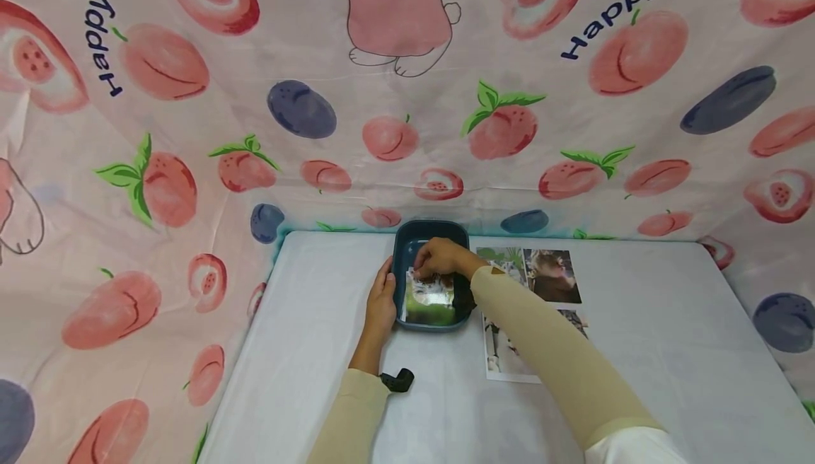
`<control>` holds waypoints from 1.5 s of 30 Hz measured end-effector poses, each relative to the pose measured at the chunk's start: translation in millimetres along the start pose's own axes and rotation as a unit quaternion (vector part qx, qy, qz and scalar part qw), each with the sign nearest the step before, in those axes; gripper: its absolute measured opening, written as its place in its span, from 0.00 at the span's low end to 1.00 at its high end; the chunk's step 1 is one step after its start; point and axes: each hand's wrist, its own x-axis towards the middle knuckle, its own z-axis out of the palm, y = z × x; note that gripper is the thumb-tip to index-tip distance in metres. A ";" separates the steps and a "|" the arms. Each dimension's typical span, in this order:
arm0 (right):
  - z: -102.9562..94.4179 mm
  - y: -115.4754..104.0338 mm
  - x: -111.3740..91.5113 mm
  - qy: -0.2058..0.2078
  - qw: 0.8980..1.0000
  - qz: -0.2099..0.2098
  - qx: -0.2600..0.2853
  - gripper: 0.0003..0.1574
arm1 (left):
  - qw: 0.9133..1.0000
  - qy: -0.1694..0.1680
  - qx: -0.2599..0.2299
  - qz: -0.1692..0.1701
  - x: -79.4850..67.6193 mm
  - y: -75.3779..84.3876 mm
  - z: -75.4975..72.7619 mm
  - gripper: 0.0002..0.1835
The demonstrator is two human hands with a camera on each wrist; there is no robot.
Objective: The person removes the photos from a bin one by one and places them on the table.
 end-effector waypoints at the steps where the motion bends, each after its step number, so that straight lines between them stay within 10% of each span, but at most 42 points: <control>1: -0.5 0.2 -0.8 -0.003 1.000 0.000 0.014 0.09 | 1.000 0.000 0.000 0.000 0.2 0.1 0.0 0.25; 20: -9.0 1.3 -12.9 -0.044 0.994 -0.017 0.100 0.16 | 1.000 -0.002 -0.004 -0.003 0.7 1.8 1.2 0.25; 45: -46.7 24.2 -63.8 0.072 0.976 -0.077 0.189 0.18 | 1.000 -0.002 -0.020 0.006 1.5 -0.7 1.0 0.25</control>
